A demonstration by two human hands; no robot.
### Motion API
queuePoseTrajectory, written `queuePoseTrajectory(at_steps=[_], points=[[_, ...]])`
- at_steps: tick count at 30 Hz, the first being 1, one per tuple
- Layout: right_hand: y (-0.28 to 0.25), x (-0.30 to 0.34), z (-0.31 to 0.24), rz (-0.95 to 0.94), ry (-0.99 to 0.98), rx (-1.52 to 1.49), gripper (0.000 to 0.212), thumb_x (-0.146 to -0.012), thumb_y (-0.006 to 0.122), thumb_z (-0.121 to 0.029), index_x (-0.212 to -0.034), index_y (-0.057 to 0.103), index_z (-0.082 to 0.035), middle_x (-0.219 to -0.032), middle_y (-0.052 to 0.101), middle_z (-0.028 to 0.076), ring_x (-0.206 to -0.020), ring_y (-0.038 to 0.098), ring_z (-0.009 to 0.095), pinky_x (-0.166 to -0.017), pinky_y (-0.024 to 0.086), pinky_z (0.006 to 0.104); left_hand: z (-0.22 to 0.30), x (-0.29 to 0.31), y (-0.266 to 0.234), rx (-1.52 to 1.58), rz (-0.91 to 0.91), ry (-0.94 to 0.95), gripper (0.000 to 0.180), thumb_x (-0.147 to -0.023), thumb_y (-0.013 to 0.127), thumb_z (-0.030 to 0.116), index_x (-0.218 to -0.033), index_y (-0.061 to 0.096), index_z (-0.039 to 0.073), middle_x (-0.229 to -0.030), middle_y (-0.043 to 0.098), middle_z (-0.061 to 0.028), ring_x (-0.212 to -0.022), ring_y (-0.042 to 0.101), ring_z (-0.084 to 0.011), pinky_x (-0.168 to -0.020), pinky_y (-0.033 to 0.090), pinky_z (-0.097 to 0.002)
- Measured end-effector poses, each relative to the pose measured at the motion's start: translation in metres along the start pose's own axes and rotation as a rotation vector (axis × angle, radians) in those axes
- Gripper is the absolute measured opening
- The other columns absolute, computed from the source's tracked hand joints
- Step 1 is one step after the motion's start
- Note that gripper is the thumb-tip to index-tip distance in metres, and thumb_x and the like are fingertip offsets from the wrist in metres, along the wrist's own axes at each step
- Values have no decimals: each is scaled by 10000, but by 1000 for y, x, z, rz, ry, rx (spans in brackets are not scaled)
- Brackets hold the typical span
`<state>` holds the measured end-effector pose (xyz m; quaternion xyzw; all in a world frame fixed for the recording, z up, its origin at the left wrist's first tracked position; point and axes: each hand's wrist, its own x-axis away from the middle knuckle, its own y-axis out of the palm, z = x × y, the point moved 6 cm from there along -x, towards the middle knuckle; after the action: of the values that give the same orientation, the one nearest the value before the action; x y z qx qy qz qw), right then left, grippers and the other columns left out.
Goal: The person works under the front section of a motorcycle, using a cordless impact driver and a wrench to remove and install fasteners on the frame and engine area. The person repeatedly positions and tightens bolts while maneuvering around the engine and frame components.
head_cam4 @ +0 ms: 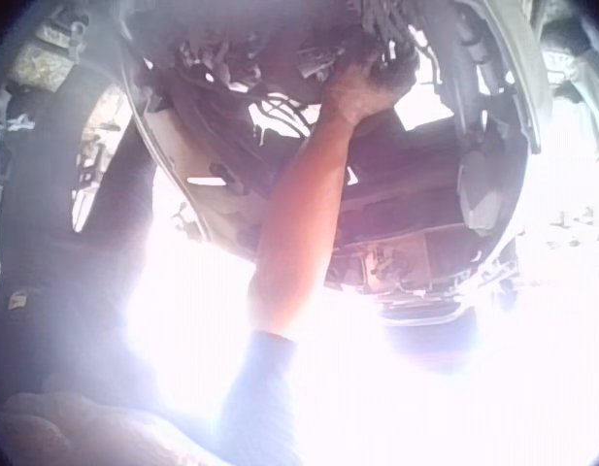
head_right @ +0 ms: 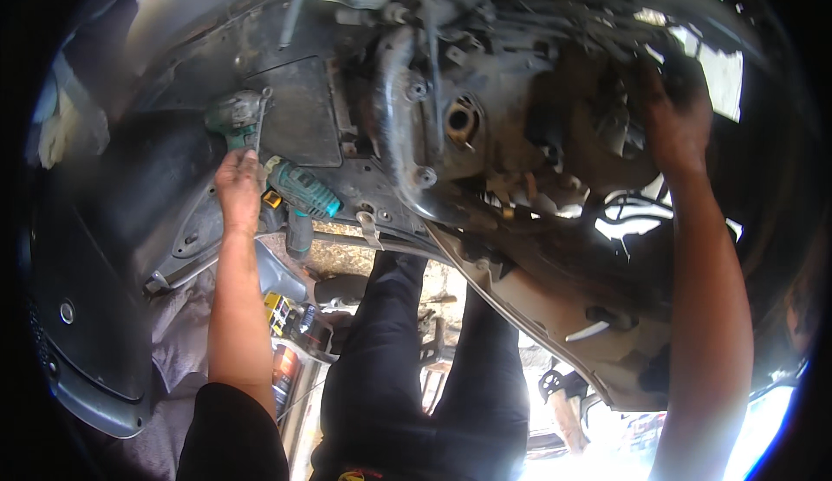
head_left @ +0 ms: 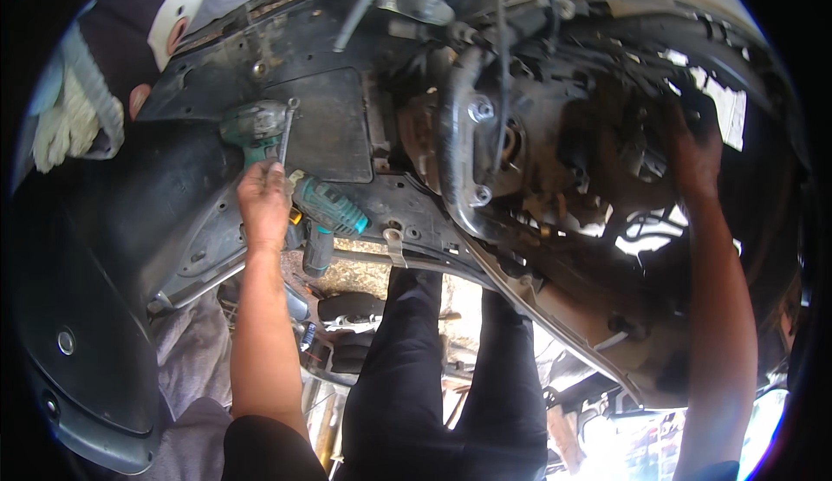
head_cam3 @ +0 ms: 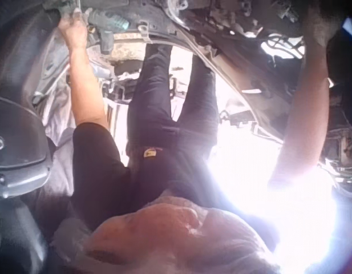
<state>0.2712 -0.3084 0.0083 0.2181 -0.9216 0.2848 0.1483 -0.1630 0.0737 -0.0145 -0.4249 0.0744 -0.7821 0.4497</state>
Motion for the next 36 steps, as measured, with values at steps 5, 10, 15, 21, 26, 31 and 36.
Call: queuePoseTrajectory(at_steps=[5, 10, 15, 21, 26, 31, 36], points=[[-7, -2, -3, 38, 0, 175, 389, -946, 659, -178, -1277, 561, 1, -1162, 635, 130, -1049, 602, 187, -912, 479, 305, 47, 33, 8, -913, 495, 563, 297, -866, 667, 183, -1094, 623, -3, -1180, 578, -221, -1133, 541, -375, -940, 443, -475], [-10, -3, -6, 42, -126, 288, 352, -960, 627, -149, -1273, 569, 0, -1163, 631, 126, -1053, 602, 193, -935, 473, 309, 81, 10, 118, -119, -161, 394, 305, -940, 650, 284, -1036, 676, -5, -860, 696, -135, -775, 624, -194, -712, 508, -358], [-16, -6, -5, -12, -275, 518, 336, -967, 604, -125, -1259, 564, 36, -1239, 587, 151, -1097, 583, 193, -955, 469, 320, 106, -9, 181, -361, -491, 333, 284, -948, 573, 167, -1180, 655, 26, -1025, 704, -231, -965, 699, -314, -857, 541, -423], [-20, -6, 4, -62, -270, 459, 316, -998, 526, -94, -1278, 479, 43, -1213, 567, 171, -1103, 574, 215, -927, 521, 335, 103, -10, 198, -217, -709, 409, 314, -910, 601, 212, -1159, 663, 31, -1047, 684, -240, -997, 665, -381, -885, 507, -428], [-18, -6, -1, -87, -254, 398, 294, -997, 519, -91, -1252, 495, 53, -1190, 600, 179, -1065, 612, 227, -921, 524, 332, 99, -16, 211, -193, -787, 445, 351, -884, 581, 253, -1105, 656, -9, -1079, 661, -264, -1028, 645, -387, -895, 503, -452], [-18, -8, -14, -96, -416, 715, 259, -985, 530, -111, -1169, 582, 64, -1131, 642, 166, -1036, 627, 235, -899, 511, 358, 98, -23, 222, -208, -819, 435, 325, -896, 581, 211, -1050, 605, -75, -1036, 645, -284, -1035, 622, -420, -904, 481, -460], [-17, -6, -19, -111, -605, 958, 257, -973, 557, -138, -1117, 613, 67, -1062, 645, 148, -975, 624, 230, -872, 498, 376, 97, -27, 228, -153, -818, 445, 330, -880, 576, 191, -1073, 602, -75, -1062, 639, -290, -1059, 615, -416, -912, 483, -462]])
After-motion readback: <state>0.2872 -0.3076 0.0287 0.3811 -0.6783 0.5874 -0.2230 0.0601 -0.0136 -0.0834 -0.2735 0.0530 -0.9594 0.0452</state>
